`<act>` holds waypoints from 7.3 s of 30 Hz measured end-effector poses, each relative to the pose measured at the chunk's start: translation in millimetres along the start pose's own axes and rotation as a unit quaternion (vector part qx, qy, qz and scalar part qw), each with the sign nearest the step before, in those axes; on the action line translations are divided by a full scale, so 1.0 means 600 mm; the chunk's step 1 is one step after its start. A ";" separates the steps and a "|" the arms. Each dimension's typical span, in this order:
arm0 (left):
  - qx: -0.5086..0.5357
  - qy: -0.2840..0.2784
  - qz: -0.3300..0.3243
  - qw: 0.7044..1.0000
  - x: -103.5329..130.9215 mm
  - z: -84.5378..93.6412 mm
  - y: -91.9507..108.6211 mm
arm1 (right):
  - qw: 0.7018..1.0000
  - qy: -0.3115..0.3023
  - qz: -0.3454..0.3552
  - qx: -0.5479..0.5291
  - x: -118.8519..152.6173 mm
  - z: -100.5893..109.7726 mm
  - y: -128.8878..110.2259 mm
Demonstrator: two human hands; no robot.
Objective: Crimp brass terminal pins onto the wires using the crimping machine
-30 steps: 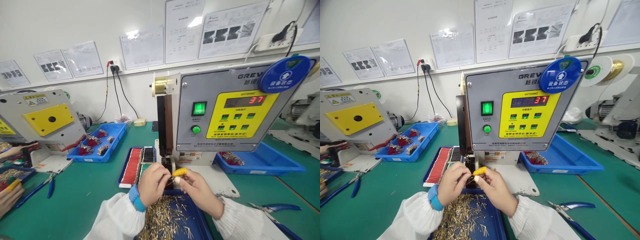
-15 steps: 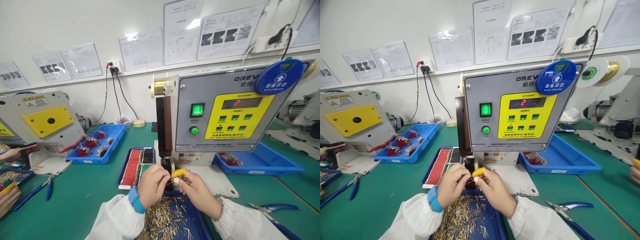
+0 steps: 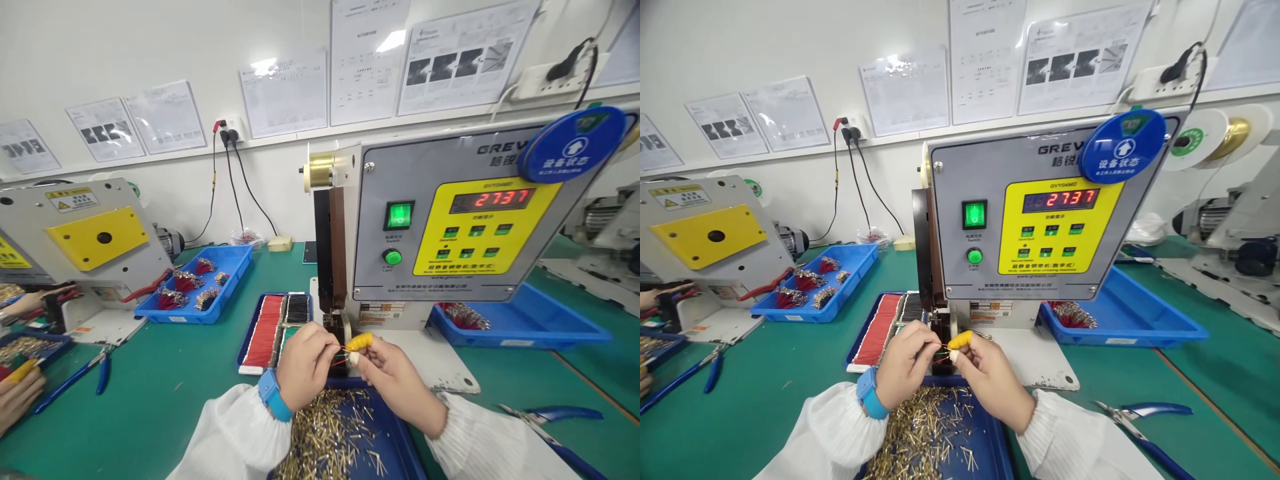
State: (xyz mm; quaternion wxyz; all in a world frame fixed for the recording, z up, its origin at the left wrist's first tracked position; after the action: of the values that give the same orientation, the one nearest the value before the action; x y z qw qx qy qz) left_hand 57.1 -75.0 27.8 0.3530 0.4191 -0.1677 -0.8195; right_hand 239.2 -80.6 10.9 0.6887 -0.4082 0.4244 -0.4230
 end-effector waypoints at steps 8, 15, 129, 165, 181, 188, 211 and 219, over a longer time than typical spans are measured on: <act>0.004 0.006 -0.001 1.000 0.000 0.000 0.001 | 1.000 0.000 -0.004 -0.008 -0.001 -0.001 0.002; -0.001 0.003 0.004 1.000 0.000 0.001 0.001 | 1.000 -0.004 -0.005 -0.002 0.001 0.000 0.001; 0.025 0.032 0.014 0.999 0.003 0.000 -0.008 | 0.998 0.046 -0.037 -0.013 0.000 0.005 0.019; 0.023 0.029 0.010 0.999 0.001 0.002 -0.006 | 0.999 0.044 -0.031 -0.010 -0.001 0.007 0.024; 0.026 0.025 0.013 0.999 0.002 0.000 -0.007 | 0.999 0.044 -0.025 -0.012 0.000 0.006 0.021; 0.028 0.024 0.020 0.999 0.002 0.001 -0.008 | 0.998 0.042 -0.035 -0.013 0.001 0.006 0.023; 0.028 0.023 0.018 0.999 0.003 0.000 -0.008 | 0.999 0.038 -0.023 -0.013 -0.001 0.005 0.025; 0.027 0.021 0.019 0.999 0.003 0.000 -0.010 | 0.999 0.041 -0.031 -0.016 -0.002 0.005 0.022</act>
State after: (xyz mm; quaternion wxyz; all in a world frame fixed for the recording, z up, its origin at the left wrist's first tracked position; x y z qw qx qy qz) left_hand 53.5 -71.8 23.4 0.3606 0.4419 -0.1900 -0.7991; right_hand 244.6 -74.9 0.0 0.6507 -0.4142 0.4460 -0.4540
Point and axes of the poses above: each hand's wrist, its own x-axis away from the middle knuckle, its own z-axis out of the back of the hand, y = z × x, the point moved 1 cm from there along -x, towards the middle knuckle, and after that the axes turned 6 degrees about x, right-handed, at the moved point
